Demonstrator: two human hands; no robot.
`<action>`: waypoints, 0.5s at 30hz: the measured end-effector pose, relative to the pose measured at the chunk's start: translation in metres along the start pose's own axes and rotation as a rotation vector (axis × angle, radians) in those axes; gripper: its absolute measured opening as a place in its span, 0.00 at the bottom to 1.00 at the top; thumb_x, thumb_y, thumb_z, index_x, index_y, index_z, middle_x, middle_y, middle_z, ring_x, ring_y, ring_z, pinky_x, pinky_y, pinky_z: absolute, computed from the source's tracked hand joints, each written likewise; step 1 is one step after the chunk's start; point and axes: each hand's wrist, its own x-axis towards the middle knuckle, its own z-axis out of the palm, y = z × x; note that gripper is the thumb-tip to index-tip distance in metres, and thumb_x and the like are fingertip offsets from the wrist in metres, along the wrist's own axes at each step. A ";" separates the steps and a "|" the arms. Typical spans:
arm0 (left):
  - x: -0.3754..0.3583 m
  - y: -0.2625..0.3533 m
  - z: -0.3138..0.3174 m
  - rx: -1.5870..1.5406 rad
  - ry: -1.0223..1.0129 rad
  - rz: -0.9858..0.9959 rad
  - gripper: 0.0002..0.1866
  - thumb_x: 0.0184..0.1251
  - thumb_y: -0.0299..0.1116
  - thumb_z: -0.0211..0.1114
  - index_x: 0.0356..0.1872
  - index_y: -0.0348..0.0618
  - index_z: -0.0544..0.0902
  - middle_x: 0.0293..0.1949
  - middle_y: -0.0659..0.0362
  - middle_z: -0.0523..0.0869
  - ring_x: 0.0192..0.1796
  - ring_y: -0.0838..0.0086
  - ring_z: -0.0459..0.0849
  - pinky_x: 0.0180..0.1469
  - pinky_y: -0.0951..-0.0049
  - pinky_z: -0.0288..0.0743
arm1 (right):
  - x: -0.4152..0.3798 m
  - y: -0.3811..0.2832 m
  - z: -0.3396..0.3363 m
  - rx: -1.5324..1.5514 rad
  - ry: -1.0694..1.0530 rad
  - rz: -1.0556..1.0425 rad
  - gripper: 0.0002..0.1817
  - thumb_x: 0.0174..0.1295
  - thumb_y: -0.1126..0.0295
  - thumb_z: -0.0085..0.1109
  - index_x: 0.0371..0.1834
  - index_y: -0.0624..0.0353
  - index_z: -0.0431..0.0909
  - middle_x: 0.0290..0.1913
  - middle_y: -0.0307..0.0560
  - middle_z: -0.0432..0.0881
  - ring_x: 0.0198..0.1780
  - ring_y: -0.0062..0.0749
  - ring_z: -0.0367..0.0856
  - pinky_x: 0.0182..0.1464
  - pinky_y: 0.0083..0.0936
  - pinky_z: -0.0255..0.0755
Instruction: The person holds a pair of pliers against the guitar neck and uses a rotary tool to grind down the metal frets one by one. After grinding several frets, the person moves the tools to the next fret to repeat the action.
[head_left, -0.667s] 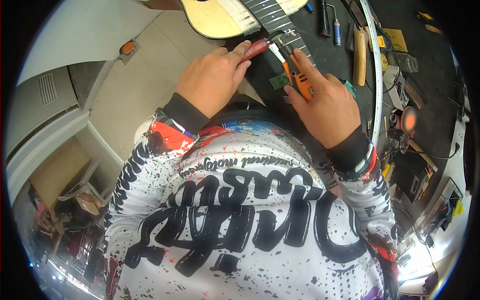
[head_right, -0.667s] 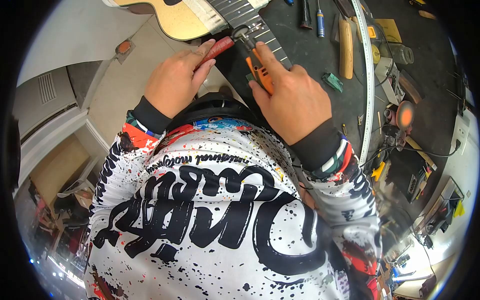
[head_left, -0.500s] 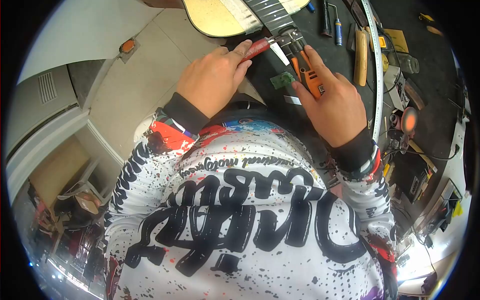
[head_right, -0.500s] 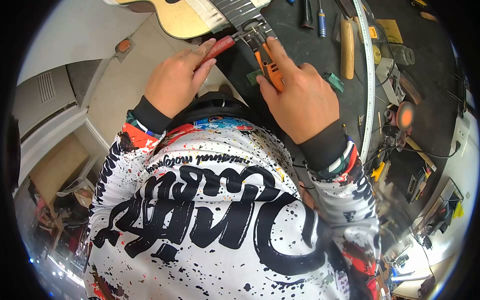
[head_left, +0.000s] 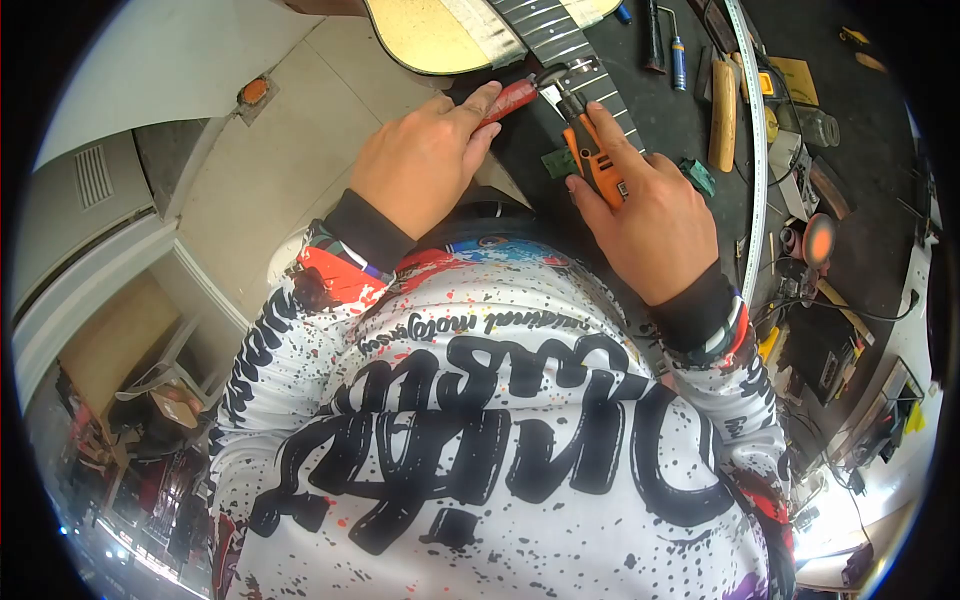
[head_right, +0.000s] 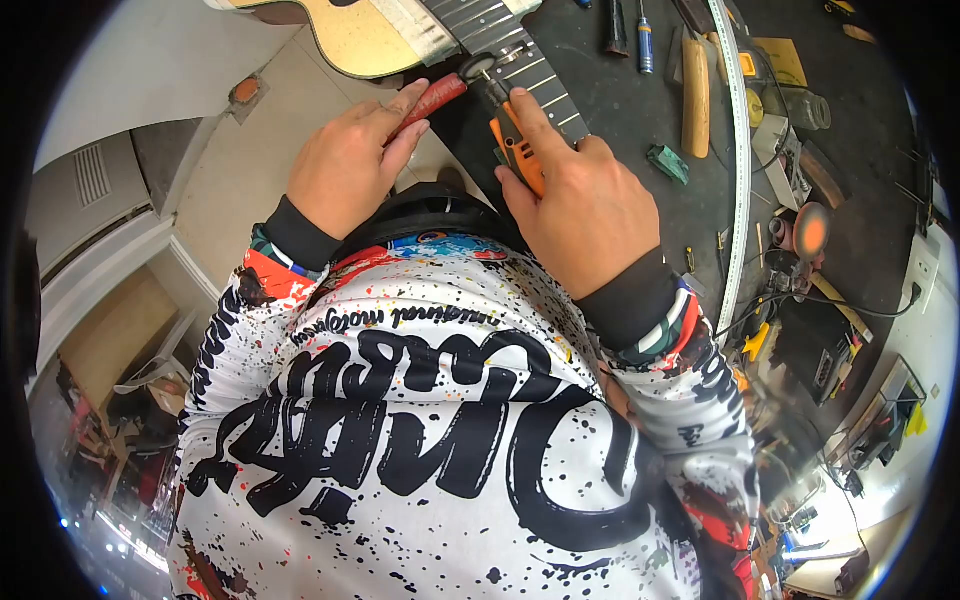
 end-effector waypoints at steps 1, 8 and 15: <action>0.000 0.000 0.001 -0.001 0.000 0.000 0.23 0.82 0.44 0.68 0.73 0.52 0.86 0.37 0.51 0.89 0.38 0.50 0.89 0.41 0.51 0.83 | 0.000 0.000 0.000 0.000 0.000 0.000 0.40 0.69 0.54 0.76 0.85 0.28 0.74 0.35 0.54 0.86 0.35 0.54 0.90 0.39 0.47 0.83; 0.001 0.001 -0.001 0.006 0.006 0.003 0.23 0.82 0.44 0.68 0.73 0.53 0.85 0.36 0.52 0.88 0.37 0.50 0.89 0.40 0.51 0.83 | 0.001 0.001 0.001 -0.018 0.014 0.007 0.40 0.69 0.53 0.76 0.85 0.28 0.73 0.35 0.53 0.85 0.34 0.54 0.89 0.38 0.47 0.83; 0.002 0.002 0.000 0.006 0.008 0.005 0.23 0.82 0.44 0.68 0.73 0.53 0.85 0.36 0.52 0.88 0.37 0.50 0.89 0.40 0.51 0.83 | 0.000 0.001 0.003 -0.017 0.035 -0.013 0.40 0.69 0.54 0.76 0.85 0.29 0.73 0.35 0.53 0.85 0.35 0.53 0.90 0.38 0.46 0.83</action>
